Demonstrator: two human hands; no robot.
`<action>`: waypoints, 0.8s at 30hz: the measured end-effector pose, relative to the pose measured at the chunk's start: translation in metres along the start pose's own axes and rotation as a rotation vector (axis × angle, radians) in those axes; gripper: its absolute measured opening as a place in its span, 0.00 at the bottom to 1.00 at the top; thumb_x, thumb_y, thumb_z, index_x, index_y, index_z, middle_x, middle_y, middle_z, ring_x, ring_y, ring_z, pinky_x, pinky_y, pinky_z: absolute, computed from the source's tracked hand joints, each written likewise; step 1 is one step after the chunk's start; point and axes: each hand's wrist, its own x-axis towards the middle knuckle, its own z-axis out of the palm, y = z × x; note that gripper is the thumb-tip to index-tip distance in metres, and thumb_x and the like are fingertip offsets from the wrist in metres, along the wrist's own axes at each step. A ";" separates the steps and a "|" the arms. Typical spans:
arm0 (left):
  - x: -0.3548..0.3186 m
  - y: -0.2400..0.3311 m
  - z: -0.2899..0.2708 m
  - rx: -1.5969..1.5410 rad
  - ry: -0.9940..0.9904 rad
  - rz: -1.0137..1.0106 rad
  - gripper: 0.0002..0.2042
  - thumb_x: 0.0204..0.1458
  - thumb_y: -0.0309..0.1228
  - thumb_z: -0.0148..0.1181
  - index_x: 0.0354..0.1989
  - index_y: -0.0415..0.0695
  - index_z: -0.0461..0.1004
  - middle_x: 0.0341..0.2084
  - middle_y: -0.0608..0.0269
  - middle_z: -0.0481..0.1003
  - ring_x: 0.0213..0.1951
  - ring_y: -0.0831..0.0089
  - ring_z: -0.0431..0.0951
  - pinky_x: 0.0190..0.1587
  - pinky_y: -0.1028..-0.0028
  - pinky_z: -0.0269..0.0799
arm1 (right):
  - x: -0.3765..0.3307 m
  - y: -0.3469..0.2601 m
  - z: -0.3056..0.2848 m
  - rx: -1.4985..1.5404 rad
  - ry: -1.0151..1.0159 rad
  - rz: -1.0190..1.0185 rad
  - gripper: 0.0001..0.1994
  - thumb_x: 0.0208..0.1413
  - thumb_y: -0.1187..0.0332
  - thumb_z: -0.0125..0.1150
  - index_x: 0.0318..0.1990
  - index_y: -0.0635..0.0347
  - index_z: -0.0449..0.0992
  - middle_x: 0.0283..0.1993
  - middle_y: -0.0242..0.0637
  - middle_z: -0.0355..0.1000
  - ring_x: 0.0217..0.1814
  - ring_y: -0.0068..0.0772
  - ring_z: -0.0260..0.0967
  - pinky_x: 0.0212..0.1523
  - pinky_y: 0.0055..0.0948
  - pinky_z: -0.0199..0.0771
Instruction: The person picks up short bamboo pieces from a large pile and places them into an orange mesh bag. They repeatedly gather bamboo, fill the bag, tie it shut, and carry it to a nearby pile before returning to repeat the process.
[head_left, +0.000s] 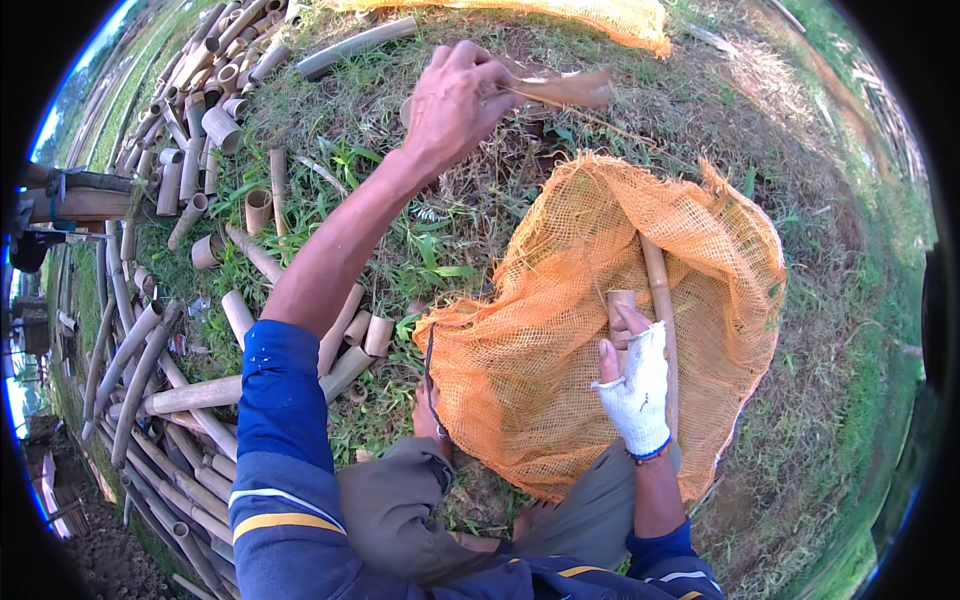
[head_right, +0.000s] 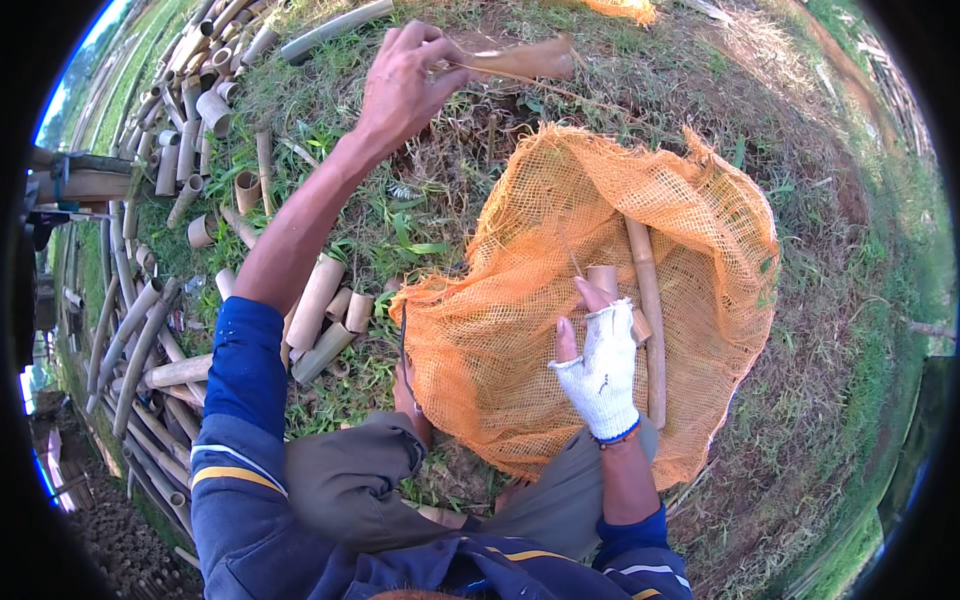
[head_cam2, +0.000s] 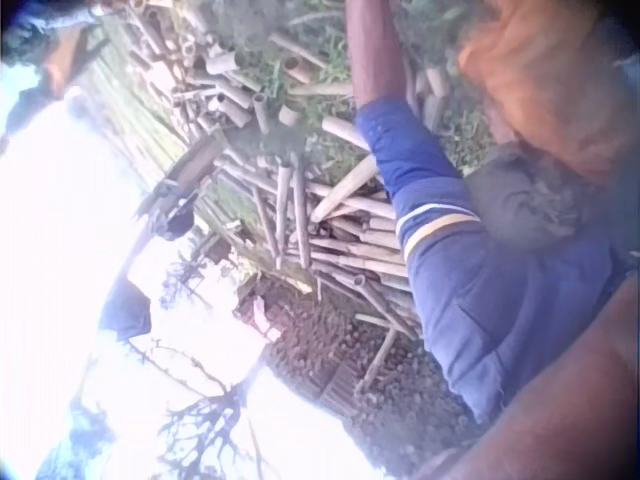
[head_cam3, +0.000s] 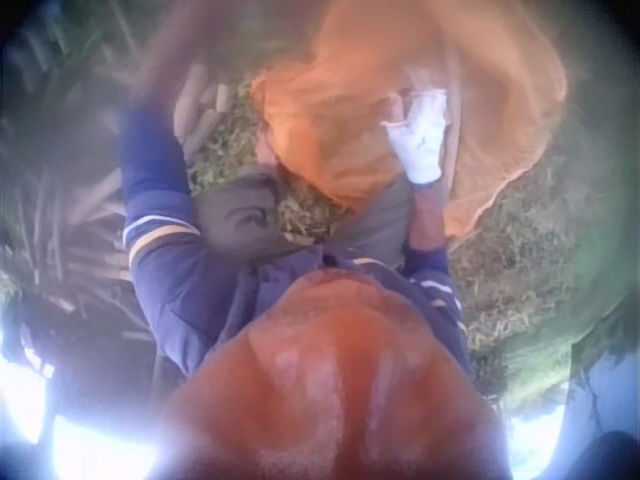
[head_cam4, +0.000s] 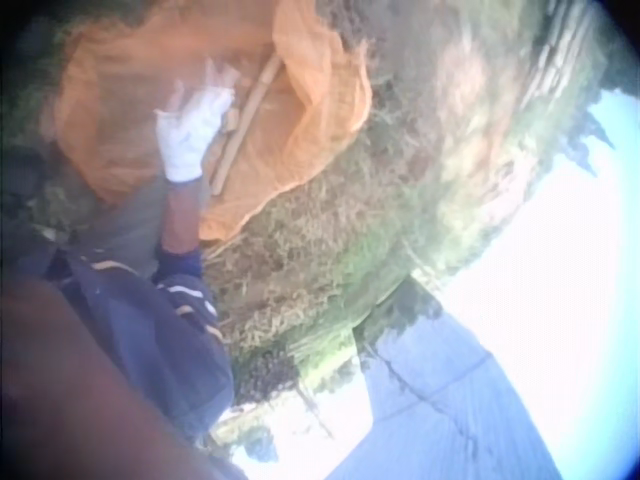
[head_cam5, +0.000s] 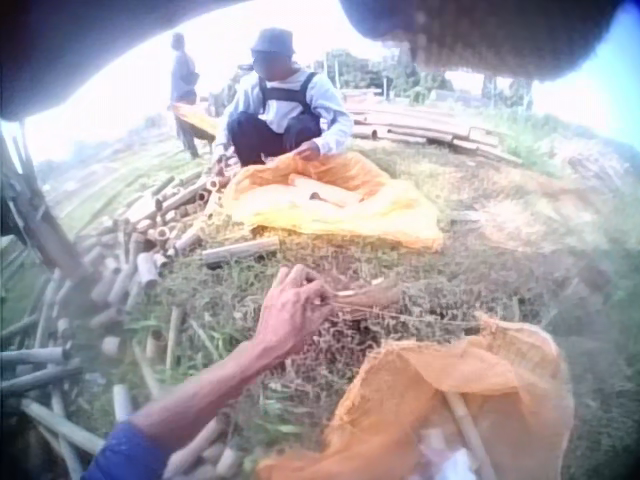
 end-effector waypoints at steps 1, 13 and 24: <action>0.005 -0.026 -0.015 0.086 0.153 -0.018 0.16 0.53 0.46 0.77 0.41 0.49 0.89 0.51 0.60 0.76 0.52 0.62 0.71 0.55 0.58 0.74 | 0.003 -0.007 -0.008 -0.085 -0.051 0.007 0.26 0.63 0.74 0.67 0.68 0.64 0.71 0.53 0.48 0.74 0.50 0.48 0.73 0.56 0.49 0.74; -0.045 -0.108 0.019 -0.068 0.213 -0.625 0.12 0.48 0.36 0.74 0.35 0.41 0.83 0.63 0.43 0.63 0.61 0.46 0.75 0.62 0.52 0.77 | -0.001 -0.016 0.016 0.003 -0.312 -0.081 0.25 0.61 0.70 0.69 0.66 0.60 0.74 0.55 0.48 0.76 0.57 0.54 0.75 0.61 0.46 0.76; -0.163 0.140 0.006 -0.751 -0.637 0.184 0.13 0.45 0.31 0.77 0.38 0.43 0.83 0.63 0.48 0.70 0.64 0.49 0.75 0.60 0.55 0.80 | 0.005 0.121 -0.026 0.191 0.283 0.726 0.22 0.74 0.62 0.57 0.68 0.66 0.70 0.61 0.43 0.74 0.62 0.36 0.73 0.63 0.35 0.72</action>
